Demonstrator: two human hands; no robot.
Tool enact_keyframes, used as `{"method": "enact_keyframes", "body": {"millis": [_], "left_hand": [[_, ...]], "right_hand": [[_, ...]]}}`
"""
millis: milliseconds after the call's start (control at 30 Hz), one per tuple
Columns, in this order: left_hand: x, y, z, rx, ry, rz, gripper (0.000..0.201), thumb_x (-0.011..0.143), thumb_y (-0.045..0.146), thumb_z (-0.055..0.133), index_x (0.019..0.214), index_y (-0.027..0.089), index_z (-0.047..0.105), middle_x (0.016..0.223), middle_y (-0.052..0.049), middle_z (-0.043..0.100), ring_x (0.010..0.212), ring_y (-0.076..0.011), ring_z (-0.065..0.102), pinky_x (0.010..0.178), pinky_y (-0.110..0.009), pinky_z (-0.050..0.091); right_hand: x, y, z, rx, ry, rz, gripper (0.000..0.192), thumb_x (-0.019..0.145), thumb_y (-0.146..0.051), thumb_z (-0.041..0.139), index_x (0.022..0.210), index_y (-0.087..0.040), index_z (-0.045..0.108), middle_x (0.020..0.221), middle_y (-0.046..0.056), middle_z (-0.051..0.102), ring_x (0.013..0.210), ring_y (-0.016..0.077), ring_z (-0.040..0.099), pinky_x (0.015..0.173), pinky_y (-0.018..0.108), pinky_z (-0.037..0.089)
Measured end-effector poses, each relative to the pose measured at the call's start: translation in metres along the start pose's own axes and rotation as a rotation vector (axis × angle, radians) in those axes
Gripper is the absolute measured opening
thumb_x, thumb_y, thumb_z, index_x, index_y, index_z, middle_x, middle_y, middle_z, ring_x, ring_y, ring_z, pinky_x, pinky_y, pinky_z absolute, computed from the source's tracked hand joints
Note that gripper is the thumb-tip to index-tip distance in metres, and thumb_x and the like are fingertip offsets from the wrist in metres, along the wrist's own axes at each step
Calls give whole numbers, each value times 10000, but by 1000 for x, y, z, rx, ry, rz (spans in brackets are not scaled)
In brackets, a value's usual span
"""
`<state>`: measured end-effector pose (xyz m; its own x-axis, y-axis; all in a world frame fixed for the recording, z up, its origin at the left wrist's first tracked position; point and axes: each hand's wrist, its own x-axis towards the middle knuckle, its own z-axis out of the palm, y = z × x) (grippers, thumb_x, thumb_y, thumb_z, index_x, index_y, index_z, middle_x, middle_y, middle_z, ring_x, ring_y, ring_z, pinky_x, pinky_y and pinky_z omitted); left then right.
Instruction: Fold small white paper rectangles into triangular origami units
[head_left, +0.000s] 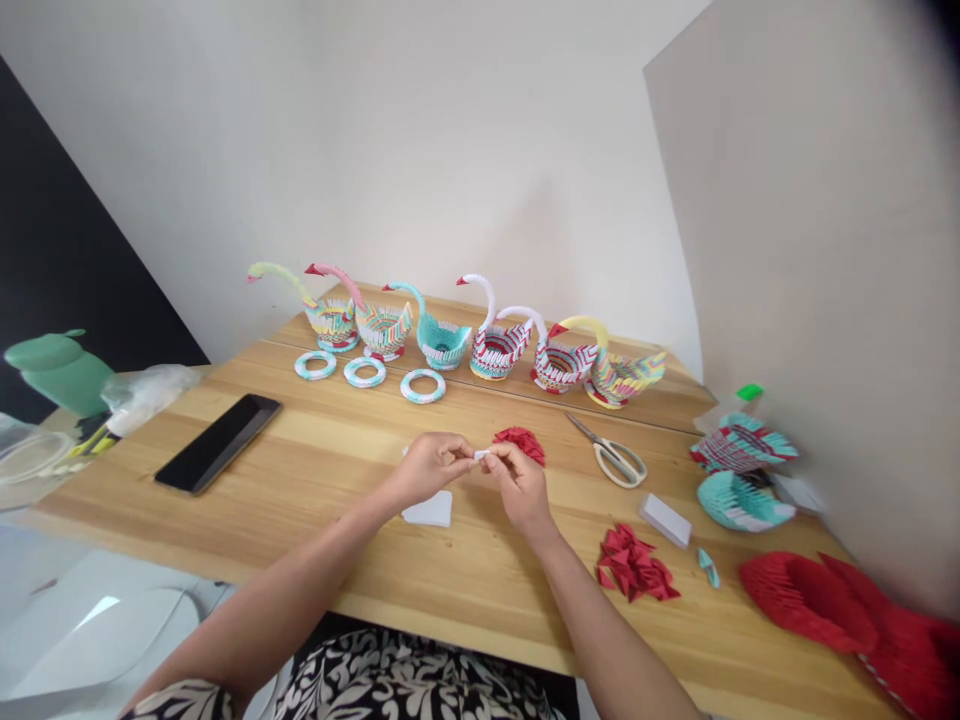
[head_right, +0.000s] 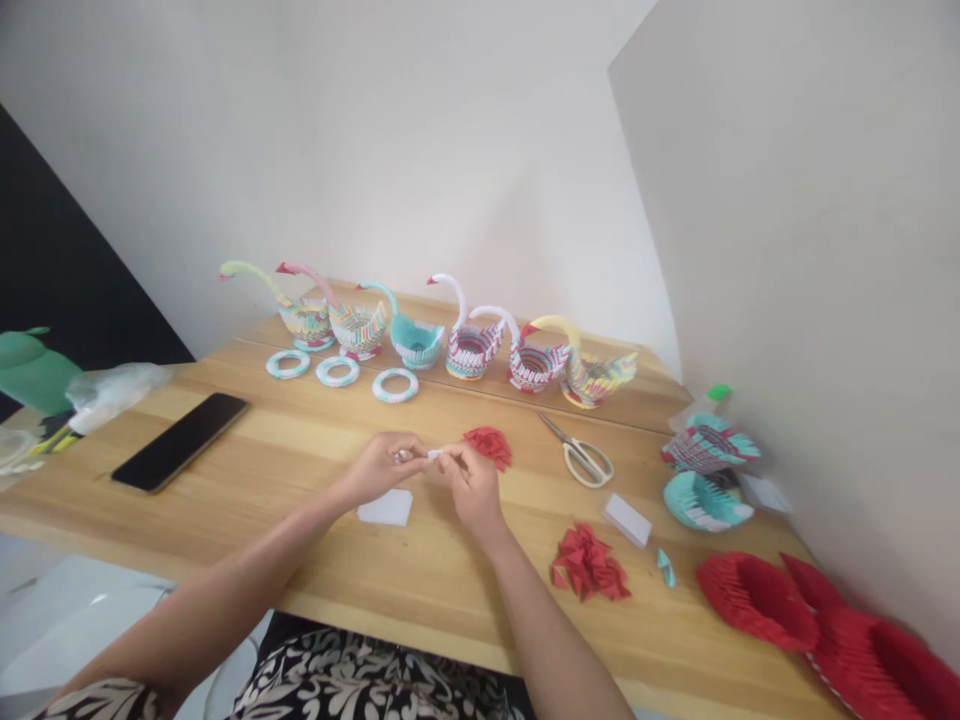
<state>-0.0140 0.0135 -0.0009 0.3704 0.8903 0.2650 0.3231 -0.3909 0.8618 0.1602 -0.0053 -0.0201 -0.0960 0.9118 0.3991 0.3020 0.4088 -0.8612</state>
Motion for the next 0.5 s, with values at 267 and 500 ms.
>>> {"method": "enact_keyframes", "body": {"millis": [267,500], "left_hand": [[1,7,0,-175,58,-12,131,766,279,642,762,150,668,764,-28,705,726,-147,625,683,-223,454],[0,8,-2,-65,80,16,196,809,311,596,716,146,647,704,-13,667,669,-128,589,632,-208,420]], "right_hand": [[-1,0,1,44,12,18,192,871,-338,516,784,-194,608,691,8,601,654,149,570,636,255,470],[-1,-3,1,15,12,13,180,867,-320,526,774,-197,619,687,10,609,646,151,574,622,258,468]]}}
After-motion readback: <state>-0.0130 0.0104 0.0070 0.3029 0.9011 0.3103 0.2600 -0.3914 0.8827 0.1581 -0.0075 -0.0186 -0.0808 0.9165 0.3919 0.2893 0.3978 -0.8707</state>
